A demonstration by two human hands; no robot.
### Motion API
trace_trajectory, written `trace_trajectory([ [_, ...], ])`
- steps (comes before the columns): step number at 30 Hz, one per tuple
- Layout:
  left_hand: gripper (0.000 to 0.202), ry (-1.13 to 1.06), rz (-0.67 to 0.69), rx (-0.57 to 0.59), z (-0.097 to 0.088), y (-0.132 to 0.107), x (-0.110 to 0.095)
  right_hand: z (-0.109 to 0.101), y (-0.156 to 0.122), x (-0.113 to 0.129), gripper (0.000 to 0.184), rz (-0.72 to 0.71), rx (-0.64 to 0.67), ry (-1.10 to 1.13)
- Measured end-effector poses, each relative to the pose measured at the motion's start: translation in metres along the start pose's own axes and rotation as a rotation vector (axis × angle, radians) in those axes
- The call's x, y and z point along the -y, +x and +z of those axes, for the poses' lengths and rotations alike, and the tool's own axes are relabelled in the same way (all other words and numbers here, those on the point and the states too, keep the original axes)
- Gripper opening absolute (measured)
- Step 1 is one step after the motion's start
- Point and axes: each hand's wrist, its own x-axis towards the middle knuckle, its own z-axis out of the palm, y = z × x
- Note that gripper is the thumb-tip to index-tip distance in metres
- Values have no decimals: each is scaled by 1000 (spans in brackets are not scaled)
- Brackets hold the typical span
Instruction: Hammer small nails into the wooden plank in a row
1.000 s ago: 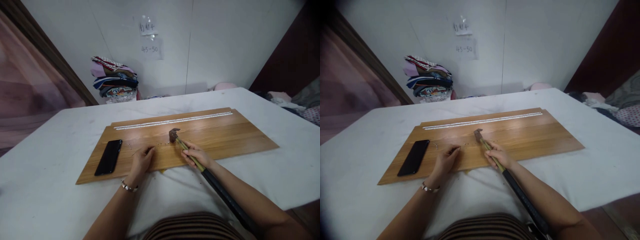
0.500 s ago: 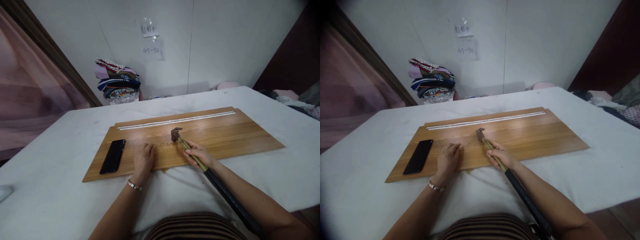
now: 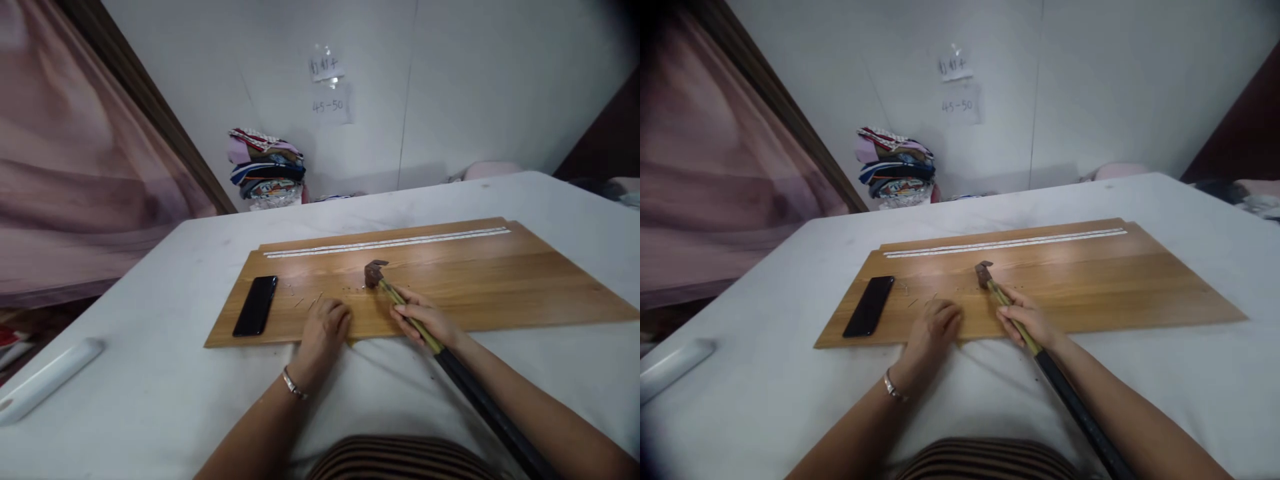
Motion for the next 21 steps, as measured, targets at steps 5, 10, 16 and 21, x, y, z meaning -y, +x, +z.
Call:
trace_trajectory([
  [5,23,-8,-7,30,4,-11,-5,-1,-1,0,62,-5,1,-5],
  [10,51,84,-17,15,20,-21,1,0,-2,1,61,-12,-2,-18],
  [16,68,160,-28,19,26,-25,7,-1,-2,0,62,6,-12,-26],
  [21,71,195,-76,70,22,-23,14,-3,-3,-1,63,9,-18,-32],
])
